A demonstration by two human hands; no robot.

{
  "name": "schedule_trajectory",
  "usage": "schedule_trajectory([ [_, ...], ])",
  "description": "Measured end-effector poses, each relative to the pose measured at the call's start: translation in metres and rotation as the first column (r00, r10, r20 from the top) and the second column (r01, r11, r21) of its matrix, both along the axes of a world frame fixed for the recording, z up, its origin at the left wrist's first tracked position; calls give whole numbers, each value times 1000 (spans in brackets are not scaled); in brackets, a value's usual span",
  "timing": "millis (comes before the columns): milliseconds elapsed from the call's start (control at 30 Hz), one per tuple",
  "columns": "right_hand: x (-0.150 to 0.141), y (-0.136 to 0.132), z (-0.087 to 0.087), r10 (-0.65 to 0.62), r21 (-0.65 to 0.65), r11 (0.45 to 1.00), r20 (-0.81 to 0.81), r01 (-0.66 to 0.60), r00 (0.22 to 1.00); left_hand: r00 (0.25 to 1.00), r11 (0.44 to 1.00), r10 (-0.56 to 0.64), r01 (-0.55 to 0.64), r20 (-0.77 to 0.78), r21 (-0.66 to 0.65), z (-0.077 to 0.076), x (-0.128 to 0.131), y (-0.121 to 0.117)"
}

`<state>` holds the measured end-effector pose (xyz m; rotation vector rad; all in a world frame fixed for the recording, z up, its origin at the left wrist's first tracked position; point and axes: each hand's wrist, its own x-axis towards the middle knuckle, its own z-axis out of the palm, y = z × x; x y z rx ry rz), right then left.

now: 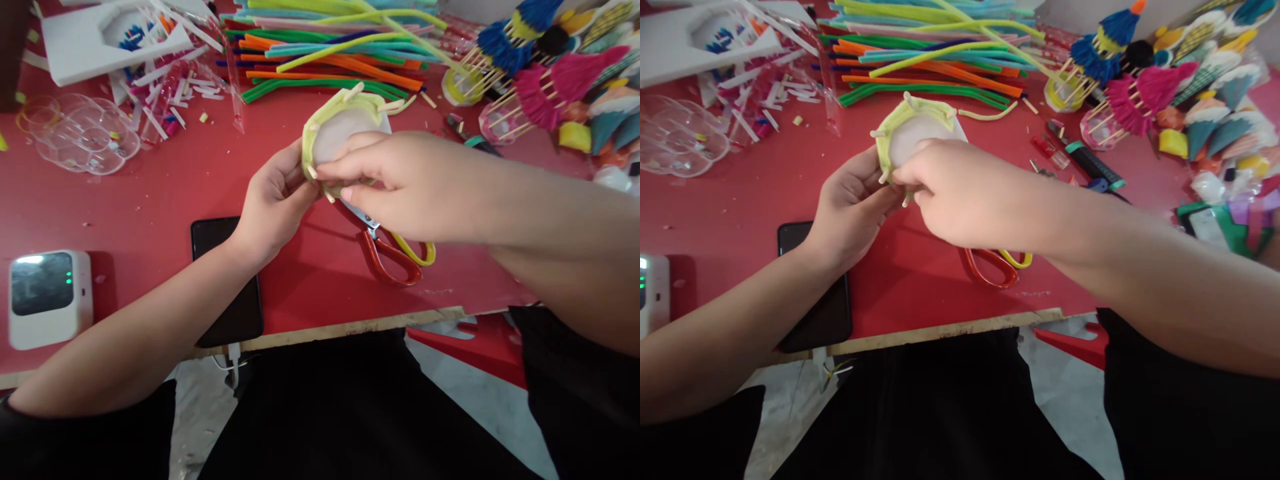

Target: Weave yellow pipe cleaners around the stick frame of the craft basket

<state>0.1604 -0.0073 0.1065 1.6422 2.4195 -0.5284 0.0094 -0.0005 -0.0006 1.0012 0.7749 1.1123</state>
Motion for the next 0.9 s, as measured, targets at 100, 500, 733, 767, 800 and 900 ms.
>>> schedule_trajectory([
  [100, -10, -5, 0, 69, 87, 993, 164, -84, 984, 999, 1000, 6, -5, 35, -28, 0, -1, 0],
  [500, -16, -4, -6, 69, 160, 979, 334, -129, 940, 997, 997, -59, 56, 52, 58, -8, -1, 2],
  [733, -16, 1, 1, 42, 115, 990, 305, -81, 952, 997, 996, -75, 75, 6, 44, -11, -1, 3],
  [767, -16, 2, 2, 61, 127, 987, 292, -102, 955, 998, 997, -70, 69, 5, 24, -9, -1, 3],
  [800, -15, 2, 3, 77, 137, 983, 282, -119, 956, 998, 998, -62, 62, 2, -2, -8, -1, 2],
  [900, -13, 2, 5, 96, 147, 979, 276, -141, 956, 999, 996, -34, 34, 2, -86, 0, 0, -1],
])
